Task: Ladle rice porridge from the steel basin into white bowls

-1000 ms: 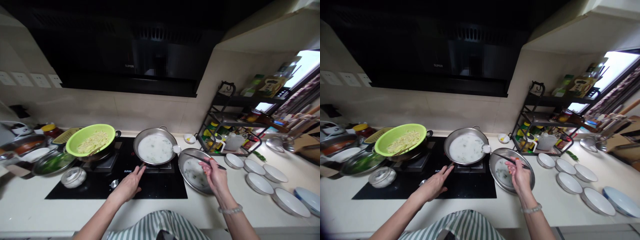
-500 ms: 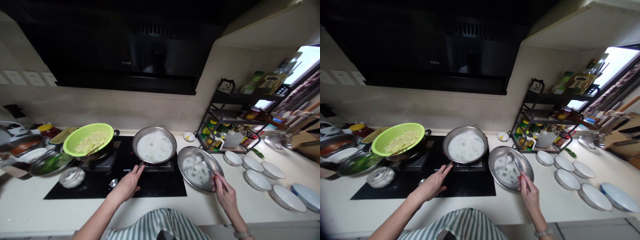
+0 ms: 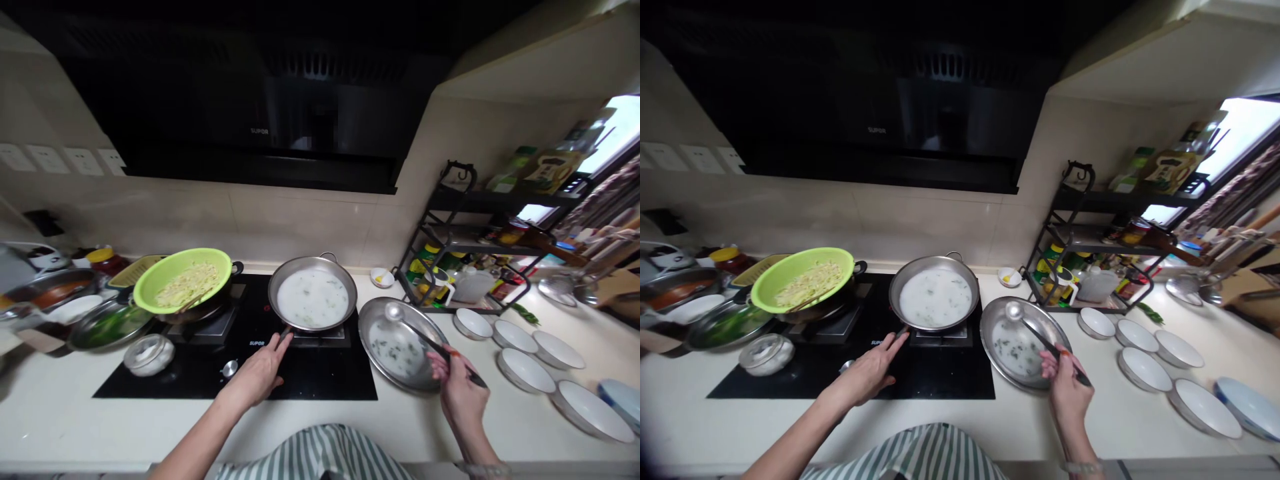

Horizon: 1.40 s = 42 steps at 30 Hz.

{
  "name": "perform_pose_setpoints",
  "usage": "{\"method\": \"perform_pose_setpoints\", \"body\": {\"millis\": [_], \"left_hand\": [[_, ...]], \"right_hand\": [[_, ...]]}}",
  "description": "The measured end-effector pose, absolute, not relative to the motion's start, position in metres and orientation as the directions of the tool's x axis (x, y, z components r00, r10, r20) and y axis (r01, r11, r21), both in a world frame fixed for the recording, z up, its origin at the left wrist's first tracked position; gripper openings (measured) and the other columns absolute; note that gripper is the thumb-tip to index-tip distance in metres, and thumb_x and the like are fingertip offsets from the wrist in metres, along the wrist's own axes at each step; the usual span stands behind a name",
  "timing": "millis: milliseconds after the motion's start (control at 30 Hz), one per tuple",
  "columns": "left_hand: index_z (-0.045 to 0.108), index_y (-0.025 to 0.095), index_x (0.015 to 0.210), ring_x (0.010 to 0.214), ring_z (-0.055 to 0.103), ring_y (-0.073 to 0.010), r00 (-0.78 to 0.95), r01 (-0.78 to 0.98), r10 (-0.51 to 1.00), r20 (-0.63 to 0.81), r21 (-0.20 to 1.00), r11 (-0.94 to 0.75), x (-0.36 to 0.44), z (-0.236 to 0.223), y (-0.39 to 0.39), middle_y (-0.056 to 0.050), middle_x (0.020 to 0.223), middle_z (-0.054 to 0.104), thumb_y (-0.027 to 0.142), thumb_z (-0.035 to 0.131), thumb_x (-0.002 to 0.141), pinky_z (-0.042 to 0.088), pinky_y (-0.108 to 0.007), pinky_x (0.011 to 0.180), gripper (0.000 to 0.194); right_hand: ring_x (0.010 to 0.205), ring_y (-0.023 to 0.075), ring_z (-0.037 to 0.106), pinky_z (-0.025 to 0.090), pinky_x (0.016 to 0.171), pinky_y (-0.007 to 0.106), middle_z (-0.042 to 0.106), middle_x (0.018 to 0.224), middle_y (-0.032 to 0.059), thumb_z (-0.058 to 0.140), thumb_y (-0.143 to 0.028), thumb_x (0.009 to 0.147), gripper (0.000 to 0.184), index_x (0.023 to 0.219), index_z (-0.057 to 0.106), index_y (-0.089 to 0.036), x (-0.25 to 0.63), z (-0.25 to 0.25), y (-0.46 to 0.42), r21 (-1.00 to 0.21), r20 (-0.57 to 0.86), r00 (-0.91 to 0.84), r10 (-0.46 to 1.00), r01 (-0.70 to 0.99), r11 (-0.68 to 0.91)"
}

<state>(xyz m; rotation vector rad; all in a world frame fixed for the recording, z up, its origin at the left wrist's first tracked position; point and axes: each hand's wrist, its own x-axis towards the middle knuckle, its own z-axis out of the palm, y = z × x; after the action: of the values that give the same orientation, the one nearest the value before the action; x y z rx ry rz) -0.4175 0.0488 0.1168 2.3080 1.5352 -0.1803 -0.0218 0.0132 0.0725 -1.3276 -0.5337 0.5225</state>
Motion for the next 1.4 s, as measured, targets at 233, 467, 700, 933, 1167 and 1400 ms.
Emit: {"method": "perform_pose_setpoints", "body": {"millis": [233, 467, 700, 933, 1167, 1400], "left_hand": [[0.016, 0.011, 0.155, 0.146, 0.027, -0.0275, 0.405, 0.908, 0.867, -0.289, 0.235, -0.346, -0.419, 0.115, 0.050, -0.025, 0.159, 0.022, 0.009, 0.062, 0.078, 0.032, -0.034, 0.114, 0.090], [0.016, 0.014, 0.156, 0.144, 0.033, -0.0292, 0.373, 0.923, 0.873, -0.314, 0.222, -0.315, -0.418, 0.113, 0.051, -0.024, 0.159, 0.023, 0.012, 0.062, 0.077, 0.033, -0.037, 0.114, 0.092], [0.016, 0.012, 0.156, 0.141, 0.038, -0.0312, 0.368, 0.920, 0.878, -0.305, 0.253, -0.298, -0.419, 0.107, 0.052, -0.028, 0.158, 0.022, 0.012, 0.066, 0.076, 0.035, -0.036, 0.112, 0.094], [0.014, 0.016, 0.156, 0.144, 0.031, -0.0300, 0.372, 0.921, 0.877, -0.305, 0.244, -0.305, -0.420, 0.108, 0.051, -0.024, 0.159, 0.023, 0.013, 0.063, 0.077, 0.035, -0.040, 0.113, 0.094], [0.015, 0.016, 0.156, 0.143, 0.033, -0.0301, 0.378, 0.916, 0.878, -0.295, 0.255, -0.309, -0.420, 0.106, 0.051, -0.023, 0.160, 0.023, 0.013, 0.061, 0.074, 0.034, -0.040, 0.114, 0.094], [0.015, 0.015, 0.156, 0.143, 0.034, -0.0298, 0.384, 0.915, 0.877, -0.290, 0.246, -0.320, -0.421, 0.106, 0.051, -0.023, 0.159, 0.024, 0.015, 0.060, 0.075, 0.034, -0.040, 0.113, 0.093]], "right_hand": [[0.045, 0.0161, 0.056, 0.046, 0.043, 0.029, 0.070, 0.067, 0.0069, 0.071, -0.061, 0.073, 0.054, 0.098, 0.067, -0.014, -0.089, 0.111, 0.049, -0.981, 0.130, 0.523, 0.842, -0.053, 0.185], [0.044, 0.0126, 0.052, 0.045, 0.042, 0.026, 0.067, 0.066, 0.0031, 0.062, -0.057, 0.079, 0.048, 0.103, 0.068, -0.015, -0.130, 0.087, 0.092, -0.978, 0.207, 0.332, 0.920, 0.086, 0.189], [0.042, 0.0129, 0.053, 0.043, 0.038, 0.024, 0.066, 0.061, 0.0026, 0.060, -0.058, 0.078, 0.048, 0.095, 0.065, -0.014, -0.140, 0.078, 0.109, -0.988, 0.151, 0.339, 0.929, 0.040, 0.146], [0.046, 0.0151, 0.058, 0.041, 0.038, 0.023, 0.068, 0.059, 0.0059, 0.069, -0.052, 0.072, 0.039, 0.087, 0.061, -0.016, -0.130, 0.082, 0.109, -0.959, 0.010, 0.434, 0.901, -0.251, 0.132], [0.046, 0.0167, 0.058, 0.041, 0.037, 0.024, 0.069, 0.059, 0.0073, 0.072, -0.050, 0.070, 0.037, 0.085, 0.062, -0.018, -0.126, 0.089, 0.096, -0.953, -0.031, 0.463, 0.886, -0.280, 0.112], [0.045, 0.0168, 0.057, 0.040, 0.037, 0.026, 0.069, 0.058, 0.0080, 0.071, -0.052, 0.068, 0.036, 0.081, 0.062, -0.020, -0.122, 0.094, 0.087, -0.951, -0.067, 0.448, 0.891, -0.298, 0.079]]}}
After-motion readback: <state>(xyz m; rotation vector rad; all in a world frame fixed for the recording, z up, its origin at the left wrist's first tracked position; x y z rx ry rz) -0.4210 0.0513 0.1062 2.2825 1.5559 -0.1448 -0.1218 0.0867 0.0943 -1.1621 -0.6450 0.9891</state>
